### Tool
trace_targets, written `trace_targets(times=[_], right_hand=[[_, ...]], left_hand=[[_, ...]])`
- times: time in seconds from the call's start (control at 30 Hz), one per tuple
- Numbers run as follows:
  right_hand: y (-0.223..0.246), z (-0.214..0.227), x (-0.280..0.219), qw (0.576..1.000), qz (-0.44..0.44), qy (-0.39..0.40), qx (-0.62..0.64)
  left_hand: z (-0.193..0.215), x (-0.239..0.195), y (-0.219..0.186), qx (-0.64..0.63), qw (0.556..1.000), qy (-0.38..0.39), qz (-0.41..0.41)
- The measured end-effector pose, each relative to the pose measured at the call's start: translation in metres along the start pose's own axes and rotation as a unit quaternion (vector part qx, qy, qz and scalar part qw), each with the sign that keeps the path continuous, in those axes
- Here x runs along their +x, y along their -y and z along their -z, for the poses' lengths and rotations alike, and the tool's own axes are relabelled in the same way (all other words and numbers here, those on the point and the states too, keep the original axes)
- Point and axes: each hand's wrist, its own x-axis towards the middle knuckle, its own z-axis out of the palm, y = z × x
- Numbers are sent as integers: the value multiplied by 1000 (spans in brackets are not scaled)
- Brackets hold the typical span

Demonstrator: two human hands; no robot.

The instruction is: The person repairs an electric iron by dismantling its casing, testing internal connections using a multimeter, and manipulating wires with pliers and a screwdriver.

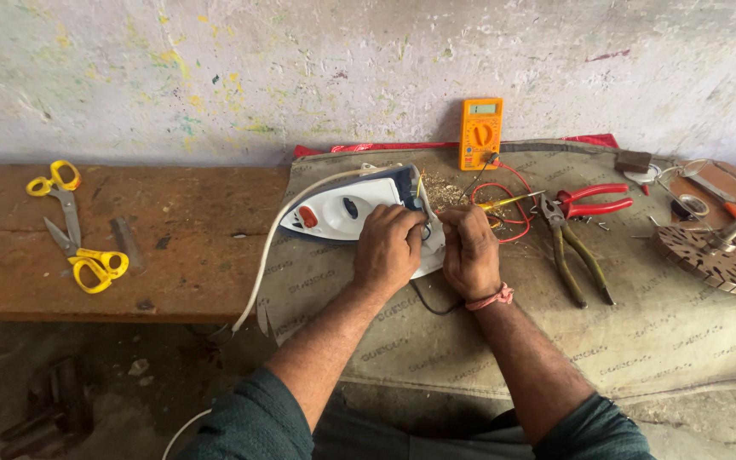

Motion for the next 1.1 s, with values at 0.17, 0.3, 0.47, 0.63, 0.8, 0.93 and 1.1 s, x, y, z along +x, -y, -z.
trace_targets(times=[0.17, 0.3, 0.47, 0.63, 0.8, 0.93, 1.1], right_hand=[[-1, -1, -1, 1000, 0, 0, -2], [1, -2, 0, 1000, 8, 6, 0], [4, 0, 3, 1000, 7, 20, -12], [7, 0, 3, 999, 30, 23, -31], [6, 1, 3, 998, 34, 35, -40], [7, 0, 4, 998, 41, 25, -41], [7, 0, 3, 998, 40, 26, -42]], left_hand=[[0, 1, 0, 2, 1000, -2, -4], [0, 1, 0, -3, 1000, -10, -18], [0, 2, -1, -3, 1000, -8, -14], [0, 2, -2, 4, 1000, -12, -24], [-3, 1, 1, 32, 999, -1, -16], [-1, -5, -6, 102, 991, -65, -54], [-4, -9, -15, 136, 987, -88, -20]])
